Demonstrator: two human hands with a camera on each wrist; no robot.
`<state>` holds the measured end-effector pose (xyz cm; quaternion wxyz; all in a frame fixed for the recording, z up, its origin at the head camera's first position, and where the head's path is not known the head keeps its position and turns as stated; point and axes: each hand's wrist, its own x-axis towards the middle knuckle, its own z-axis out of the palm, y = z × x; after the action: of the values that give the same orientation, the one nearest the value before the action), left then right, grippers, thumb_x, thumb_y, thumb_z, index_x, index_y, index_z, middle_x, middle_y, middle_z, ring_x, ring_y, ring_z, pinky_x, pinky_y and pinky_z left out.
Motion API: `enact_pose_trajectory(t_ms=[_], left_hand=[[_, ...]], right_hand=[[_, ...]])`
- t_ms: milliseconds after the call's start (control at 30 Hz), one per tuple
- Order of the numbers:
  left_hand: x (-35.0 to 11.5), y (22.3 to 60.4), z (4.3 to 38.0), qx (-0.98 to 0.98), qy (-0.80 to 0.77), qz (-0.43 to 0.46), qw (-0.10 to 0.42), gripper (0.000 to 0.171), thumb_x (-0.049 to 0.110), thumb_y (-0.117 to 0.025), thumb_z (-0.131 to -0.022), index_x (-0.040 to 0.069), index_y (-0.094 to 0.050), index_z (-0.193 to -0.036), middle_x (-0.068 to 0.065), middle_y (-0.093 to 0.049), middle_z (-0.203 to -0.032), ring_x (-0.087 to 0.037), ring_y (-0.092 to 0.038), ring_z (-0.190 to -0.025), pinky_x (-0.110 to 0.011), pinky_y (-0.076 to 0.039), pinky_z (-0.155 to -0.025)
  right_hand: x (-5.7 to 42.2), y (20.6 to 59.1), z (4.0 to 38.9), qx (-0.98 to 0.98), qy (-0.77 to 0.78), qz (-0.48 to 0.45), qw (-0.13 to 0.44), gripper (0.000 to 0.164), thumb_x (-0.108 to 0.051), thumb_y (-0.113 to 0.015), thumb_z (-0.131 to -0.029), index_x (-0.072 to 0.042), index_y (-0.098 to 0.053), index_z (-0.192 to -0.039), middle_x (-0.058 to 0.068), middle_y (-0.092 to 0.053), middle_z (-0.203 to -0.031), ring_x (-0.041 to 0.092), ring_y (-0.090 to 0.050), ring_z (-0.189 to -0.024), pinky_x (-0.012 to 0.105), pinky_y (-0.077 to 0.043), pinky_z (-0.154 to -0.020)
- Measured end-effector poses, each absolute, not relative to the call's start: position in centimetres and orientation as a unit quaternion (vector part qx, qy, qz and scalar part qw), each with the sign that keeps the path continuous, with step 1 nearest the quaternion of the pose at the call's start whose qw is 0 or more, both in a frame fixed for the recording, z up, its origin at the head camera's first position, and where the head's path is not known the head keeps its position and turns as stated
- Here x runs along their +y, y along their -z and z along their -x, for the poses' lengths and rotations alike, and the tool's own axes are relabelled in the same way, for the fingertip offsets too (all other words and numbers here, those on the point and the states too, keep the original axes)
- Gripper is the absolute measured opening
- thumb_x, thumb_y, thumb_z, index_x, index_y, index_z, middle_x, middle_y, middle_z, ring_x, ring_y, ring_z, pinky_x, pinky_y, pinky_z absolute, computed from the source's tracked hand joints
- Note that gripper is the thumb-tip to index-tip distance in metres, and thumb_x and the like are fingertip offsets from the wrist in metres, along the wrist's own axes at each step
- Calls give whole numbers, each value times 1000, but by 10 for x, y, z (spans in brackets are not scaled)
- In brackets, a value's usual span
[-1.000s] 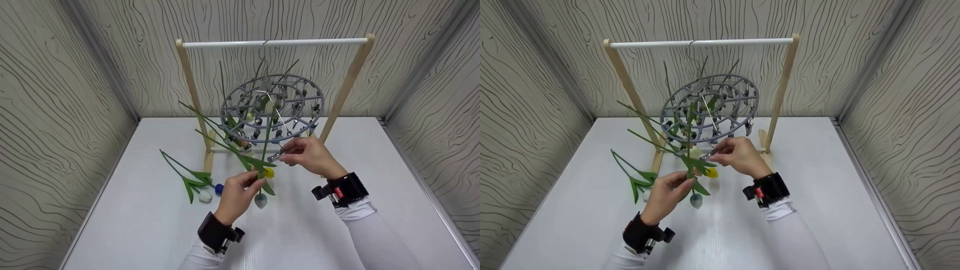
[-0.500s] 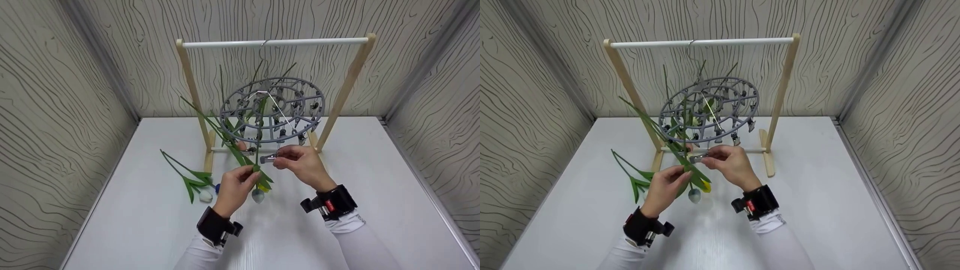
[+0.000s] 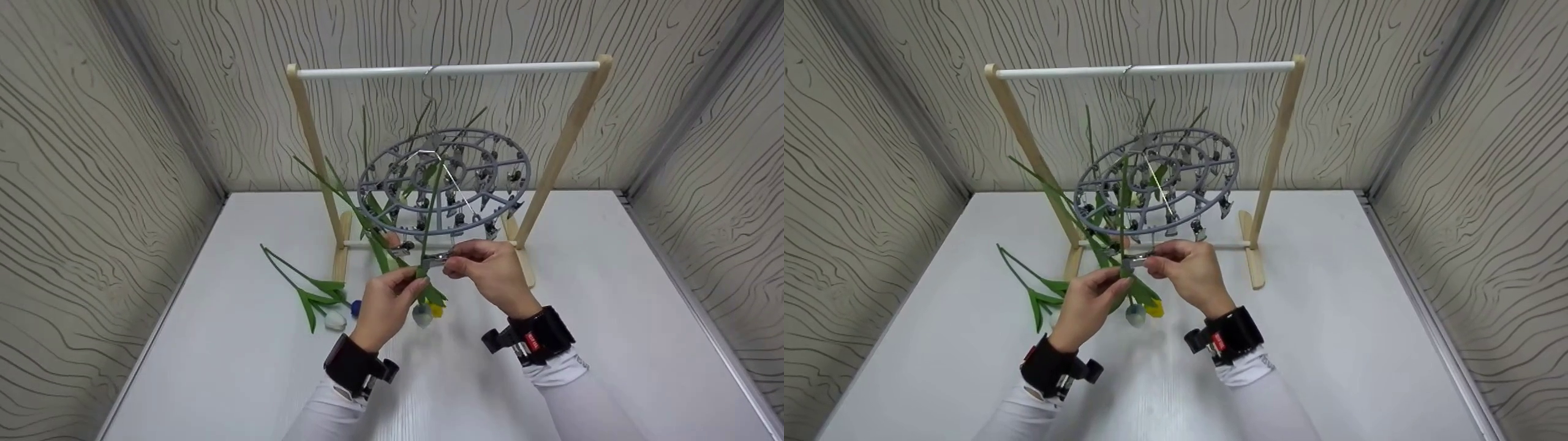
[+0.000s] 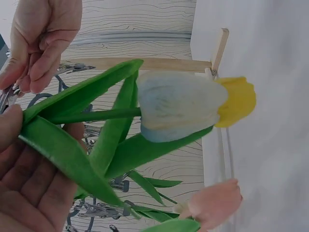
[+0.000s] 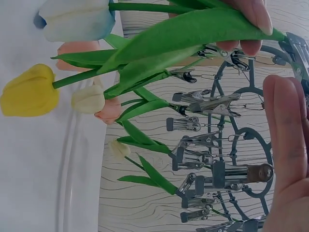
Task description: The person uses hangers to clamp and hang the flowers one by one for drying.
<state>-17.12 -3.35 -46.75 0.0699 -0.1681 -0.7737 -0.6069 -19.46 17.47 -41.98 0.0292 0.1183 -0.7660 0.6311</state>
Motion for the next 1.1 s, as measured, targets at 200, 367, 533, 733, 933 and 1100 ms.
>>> enact_pose_trajectory(t_ms=[200, 367, 533, 733, 933, 1100], left_hand=[[-31, 466, 171, -766, 613, 180, 68, 20, 15, -71, -102, -1, -77, -113, -17, -80, -104, -21, -76, -91, -17, -58, -75], [-31, 465, 171, -764, 618, 177, 58, 20, 15, -70, -102, 1, -77, -115, -15, -80, -105, -16, -75, -90, -17, -58, -75], [-31, 462, 171, -770, 611, 172, 66, 19, 14, -71, -102, 1, -77, -115, -14, -80, -104, -13, -74, -89, -18, -59, -76], [-30, 465, 175, -776, 607, 160, 61, 19, 12, -71, -101, 2, -77, -116, -13, -80, -105, -12, -73, -88, -20, -61, -77], [-28, 470, 180, -782, 602, 158, 47, 21, 16, -70, -103, 3, -77, -119, -12, -80, -107, -14, -75, -93, -21, -61, -79], [-28, 475, 184, -787, 597, 149, 38, 21, 18, -69, -104, 4, -77, -117, -10, -81, -106, -11, -74, -90, -20, -61, -77]], right_hand=[[173, 420, 195, -763, -635, -118, 24, 24, -4, -80, -92, 15, -73, -106, -10, -79, -81, 9, -78, -77, 28, -66, -77], [173, 421, 196, -764, -636, -110, 18, 26, -5, -80, -91, 14, -74, -109, -3, -80, -86, 10, -79, -77, 28, -66, -77], [173, 422, 197, -766, -634, -106, 6, 30, -7, -81, -92, 13, -72, -113, 0, -79, -88, 11, -79, -78, 30, -66, -77], [176, 423, 200, -781, -612, -120, -20, 37, -17, -81, -94, 8, -70, -119, 19, -76, -96, 12, -79, -81, 29, -66, -79], [178, 428, 202, -790, -601, -119, -18, 37, -16, -79, -96, 7, -70, -124, 21, -76, -102, 10, -79, -84, 28, -66, -81], [178, 428, 201, -808, -578, -115, 1, 36, -16, -78, -97, 3, -73, -126, 20, -78, -101, 8, -78, -83, 25, -65, -80]])
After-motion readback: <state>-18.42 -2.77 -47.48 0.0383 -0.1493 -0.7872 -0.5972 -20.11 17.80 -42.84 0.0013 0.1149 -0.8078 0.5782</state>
